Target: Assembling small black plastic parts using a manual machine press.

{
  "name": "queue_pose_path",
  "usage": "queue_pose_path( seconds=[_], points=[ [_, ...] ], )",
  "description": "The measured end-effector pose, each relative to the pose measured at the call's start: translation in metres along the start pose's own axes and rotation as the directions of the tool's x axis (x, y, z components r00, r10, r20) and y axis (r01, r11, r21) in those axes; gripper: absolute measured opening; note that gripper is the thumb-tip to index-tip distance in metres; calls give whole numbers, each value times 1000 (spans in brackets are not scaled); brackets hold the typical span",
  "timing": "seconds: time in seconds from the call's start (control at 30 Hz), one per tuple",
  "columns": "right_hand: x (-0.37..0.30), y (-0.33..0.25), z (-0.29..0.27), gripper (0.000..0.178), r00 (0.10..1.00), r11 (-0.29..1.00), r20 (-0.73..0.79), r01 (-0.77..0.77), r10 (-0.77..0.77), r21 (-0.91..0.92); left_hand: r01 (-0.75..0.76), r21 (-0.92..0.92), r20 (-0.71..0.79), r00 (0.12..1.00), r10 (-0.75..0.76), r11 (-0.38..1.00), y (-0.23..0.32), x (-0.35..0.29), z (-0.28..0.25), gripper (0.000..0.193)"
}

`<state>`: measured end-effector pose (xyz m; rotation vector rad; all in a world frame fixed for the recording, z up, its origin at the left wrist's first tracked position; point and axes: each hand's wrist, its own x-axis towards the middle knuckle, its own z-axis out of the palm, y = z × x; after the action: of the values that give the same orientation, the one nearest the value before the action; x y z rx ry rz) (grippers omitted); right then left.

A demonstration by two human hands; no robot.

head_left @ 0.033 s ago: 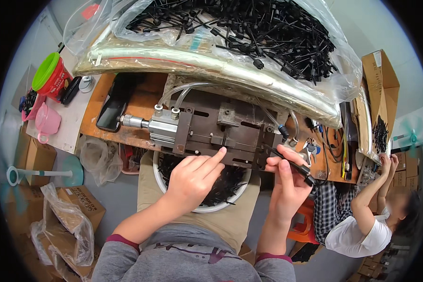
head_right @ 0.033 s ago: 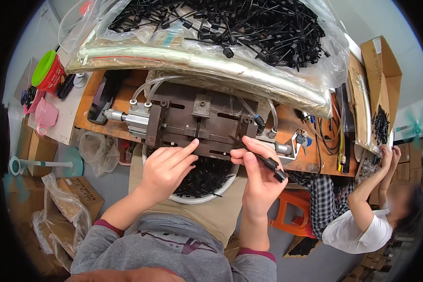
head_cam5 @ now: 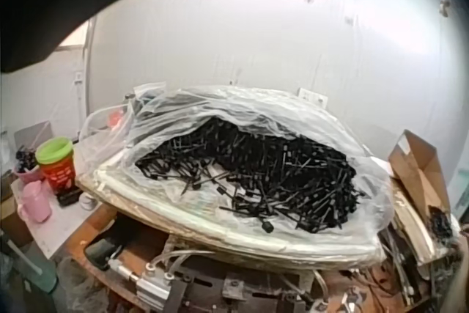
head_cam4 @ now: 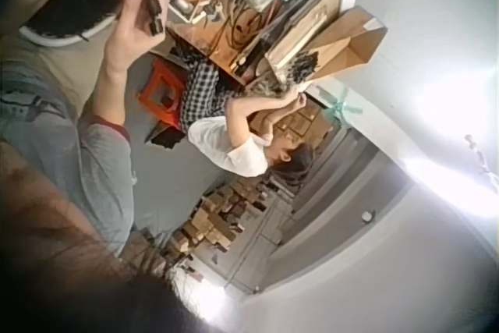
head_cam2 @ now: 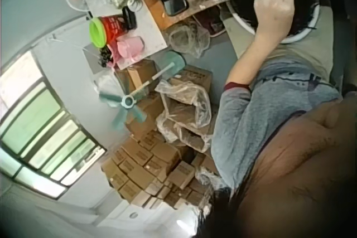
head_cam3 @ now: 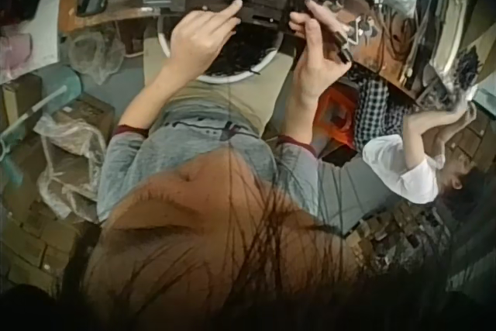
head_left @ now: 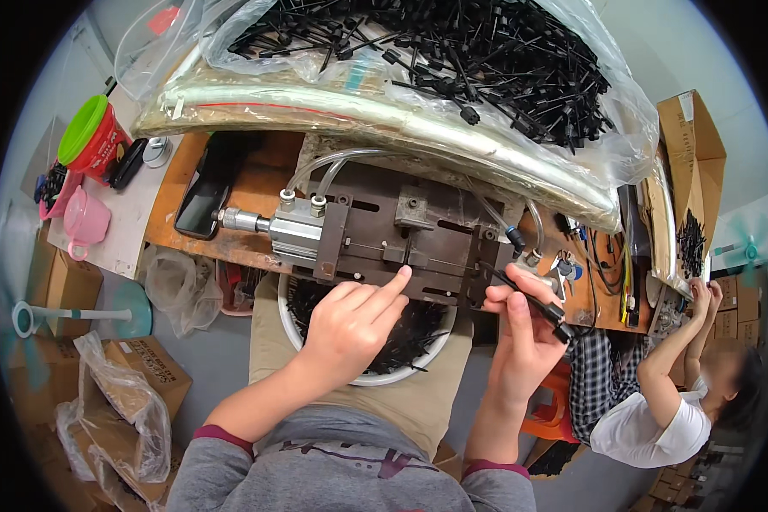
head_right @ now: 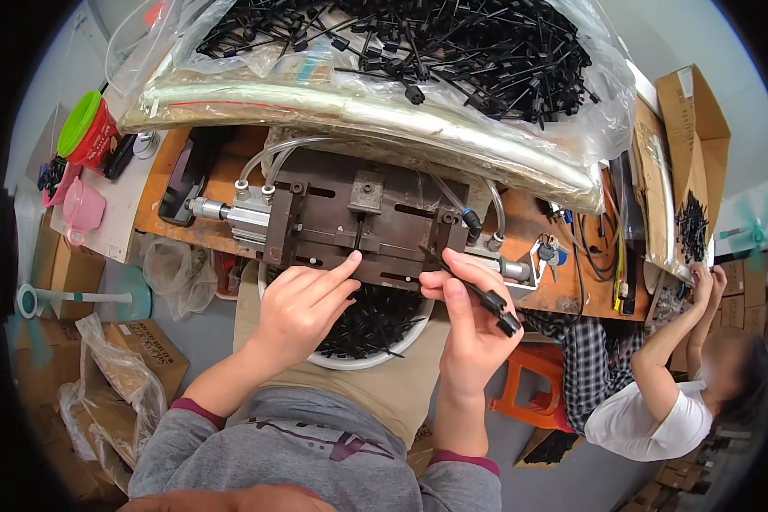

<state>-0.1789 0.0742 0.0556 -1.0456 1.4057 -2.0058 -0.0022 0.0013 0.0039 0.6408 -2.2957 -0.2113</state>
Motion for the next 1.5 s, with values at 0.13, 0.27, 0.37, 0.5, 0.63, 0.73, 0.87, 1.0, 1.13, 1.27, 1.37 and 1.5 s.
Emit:
queue_pose_path(
  seconds=[0.13, 0.27, 0.37, 0.5, 0.63, 0.73, 0.87, 1.0, 1.13, 1.27, 1.37, 1.5],
  points=[
    [-8, 2, -5, 16, 988, 987, 126, 99, -83, -125, 70, 42, 55, 996, -72, 997, 3, 5, 0, 26],
    [-9, 5, -7, 23, 931, 872, 226, 351, -286, -341, 81, -3, 50, 995, -81, 997, -1, 6, 1, 26],
    [-7, 8, -7, 28, 875, 763, 272, 484, -402, -429, 91, -5, 56, 994, -90, 996, -1, 6, 1, 26],
    [-10, 13, -5, 32, 820, 670, 322, 572, -473, -473, 102, 7, 81, 991, -103, 995, -1, 6, -2, 25],
    [-14, 19, -5, 29, 767, 568, 364, 638, -529, -519, 110, -12, 83, 991, -109, 994, -2, 7, -2, 24],
    [-16, 20, -4, 25, 740, 522, 382, 666, -554, -532, 120, -23, 83, 990, -118, 992, -2, 6, -2, 23],
    [-16, 27, -5, 25, 695, 473, 393, 707, -601, -527, 171, -153, 45, 985, -166, 973, 0, 3, 1, 23],
    [-17, 31, -4, 25, 636, 417, 430, 758, -640, -501, 338, -566, 121, 936, -329, 752, 9, 1, -12, 22],
    [-22, 31, -4, 27, 589, 348, 521, 799, -618, -490, 513, -858, 463, 790, -402, 20, 10, -9, -27, 18],
    [-28, 31, 1, 30, 539, 290, 565, 832, -625, -474, 435, -865, 501, 754, -425, -249, 7, -23, -29, 39],
    [-29, 32, 5, 31, 526, 288, 573, 842, -629, -457, 453, -887, 446, 791, -419, -91, 14, -20, -30, 49],
    [-31, 32, 9, 27, 531, 321, 591, 845, -608, -428, 416, -844, 328, 900, -286, 339, 15, -19, -35, 44]
  ],
)
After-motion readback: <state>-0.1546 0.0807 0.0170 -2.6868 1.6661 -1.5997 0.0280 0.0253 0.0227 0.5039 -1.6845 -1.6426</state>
